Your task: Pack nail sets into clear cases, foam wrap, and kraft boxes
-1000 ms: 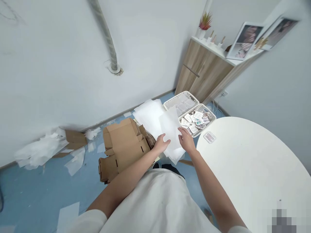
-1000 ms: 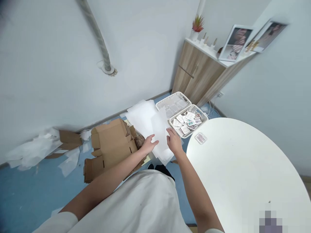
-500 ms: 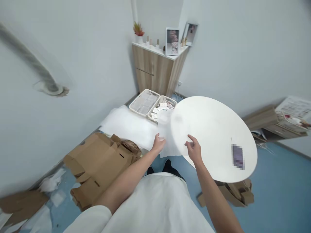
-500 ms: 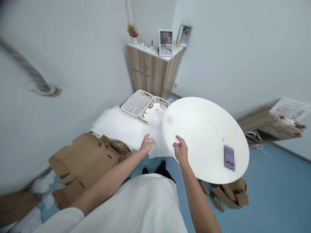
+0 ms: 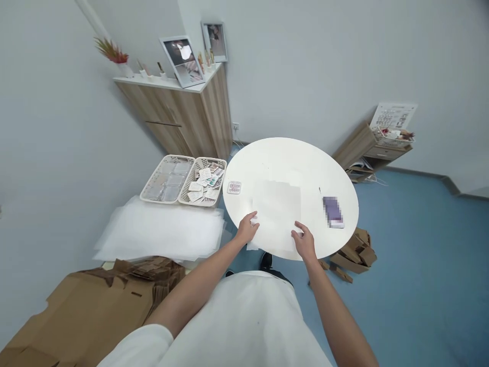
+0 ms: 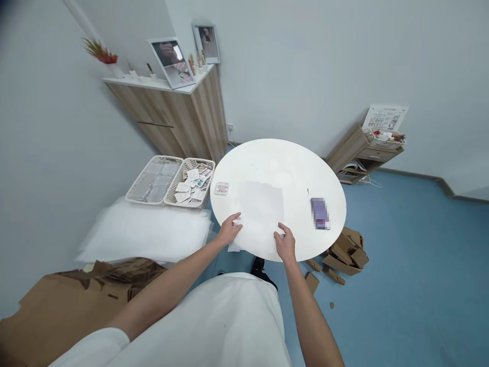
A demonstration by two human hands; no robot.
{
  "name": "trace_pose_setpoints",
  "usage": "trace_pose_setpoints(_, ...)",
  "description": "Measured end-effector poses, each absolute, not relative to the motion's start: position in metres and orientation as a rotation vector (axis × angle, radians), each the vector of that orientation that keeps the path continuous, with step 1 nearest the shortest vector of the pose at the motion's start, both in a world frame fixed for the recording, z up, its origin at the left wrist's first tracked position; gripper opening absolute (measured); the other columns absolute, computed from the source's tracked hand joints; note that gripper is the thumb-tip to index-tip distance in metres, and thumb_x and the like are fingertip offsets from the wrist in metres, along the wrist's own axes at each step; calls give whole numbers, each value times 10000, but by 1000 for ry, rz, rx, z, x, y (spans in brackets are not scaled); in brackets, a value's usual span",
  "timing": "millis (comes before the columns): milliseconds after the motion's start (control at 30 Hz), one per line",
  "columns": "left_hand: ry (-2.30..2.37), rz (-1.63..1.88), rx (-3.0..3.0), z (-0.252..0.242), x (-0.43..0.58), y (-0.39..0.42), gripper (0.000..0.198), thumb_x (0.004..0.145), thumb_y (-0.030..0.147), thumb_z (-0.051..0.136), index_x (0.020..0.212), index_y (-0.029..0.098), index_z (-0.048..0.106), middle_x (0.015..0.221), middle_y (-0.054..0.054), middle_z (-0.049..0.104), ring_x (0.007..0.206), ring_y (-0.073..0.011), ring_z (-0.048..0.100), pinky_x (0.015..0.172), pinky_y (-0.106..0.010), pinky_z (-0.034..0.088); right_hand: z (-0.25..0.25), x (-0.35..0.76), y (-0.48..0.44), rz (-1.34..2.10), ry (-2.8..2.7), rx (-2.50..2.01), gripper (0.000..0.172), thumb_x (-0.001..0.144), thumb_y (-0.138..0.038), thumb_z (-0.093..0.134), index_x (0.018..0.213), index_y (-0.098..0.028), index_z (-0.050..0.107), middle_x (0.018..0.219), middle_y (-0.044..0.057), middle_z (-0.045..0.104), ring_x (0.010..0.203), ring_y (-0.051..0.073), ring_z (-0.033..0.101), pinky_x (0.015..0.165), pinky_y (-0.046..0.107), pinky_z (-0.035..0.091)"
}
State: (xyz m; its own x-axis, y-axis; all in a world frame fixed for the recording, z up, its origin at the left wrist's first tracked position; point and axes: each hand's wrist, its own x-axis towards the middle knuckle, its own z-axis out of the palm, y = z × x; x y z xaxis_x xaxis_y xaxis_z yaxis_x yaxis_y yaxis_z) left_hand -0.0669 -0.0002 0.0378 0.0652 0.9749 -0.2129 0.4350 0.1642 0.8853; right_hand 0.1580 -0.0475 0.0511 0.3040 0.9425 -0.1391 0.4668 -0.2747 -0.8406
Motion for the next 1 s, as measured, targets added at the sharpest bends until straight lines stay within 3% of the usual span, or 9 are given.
trace_pose_setpoints(267, 1517, 585, 1566, 10, -22, 25, 555, 707, 161, 561, 1245, 189, 424, 1183, -77, 518, 836, -153, 552, 813, -311, 448, 12, 216, -30, 872, -1432, -1938, 463, 729, -297, 456, 1178, -189, 480, 1150, 76, 550, 812, 181, 560, 781, 362, 449)
trace_pose_setpoints(533, 1596, 340, 1716, -16, 1, 37, 580, 717, 156, 525, 1276, 157, 368, 1199, -99, 487, 1070, -217, 479, 915, -346, 394, -18, 242, -16, 831, -1760, -1985, 489, 743, -215, 441, 1230, -172, 422, 1157, 97, 509, 1055, 239, 480, 893, 386, 401)
trace_pose_setpoints(733, 1704, 229, 1814, -22, 10, 44, 580, 715, 148, 518, 1273, 164, 363, 1239, -115, 425, 1114, -232, 447, 920, -352, 386, -26, 245, -10, 731, -1913, -2037, 473, 747, -199, 462, 1219, -193, 438, 1236, 125, 443, 1117, 290, 419, 863, 415, 397)
trace_pose_setpoints(867, 1844, 154, 1969, -18, 13, 38, 576, 741, 227, 519, 1288, 185, 342, 1361, -133, 298, 1213, -300, 330, 935, -438, 339, -25, 242, -11, 530, -1986, -2037, 469, 764, -209, 450, 1231, -196, 412, 1347, 134, 333, 1213, 314, 314, 916, 471, 327)
trace_pose_setpoints(1000, 1705, 47, 2231, -15, 12, 22, 510, 796, 265, 447, 1291, 205, 339, 1421, -101, 235, 1295, -278, 200, 1003, -463, 229, -26, 239, -12, 547, -2180, -1891, 397, 791, -165, 386, 1183, -185, 449, 1334, 117, 385, 1253, 254, 296, 979, 427, 273)
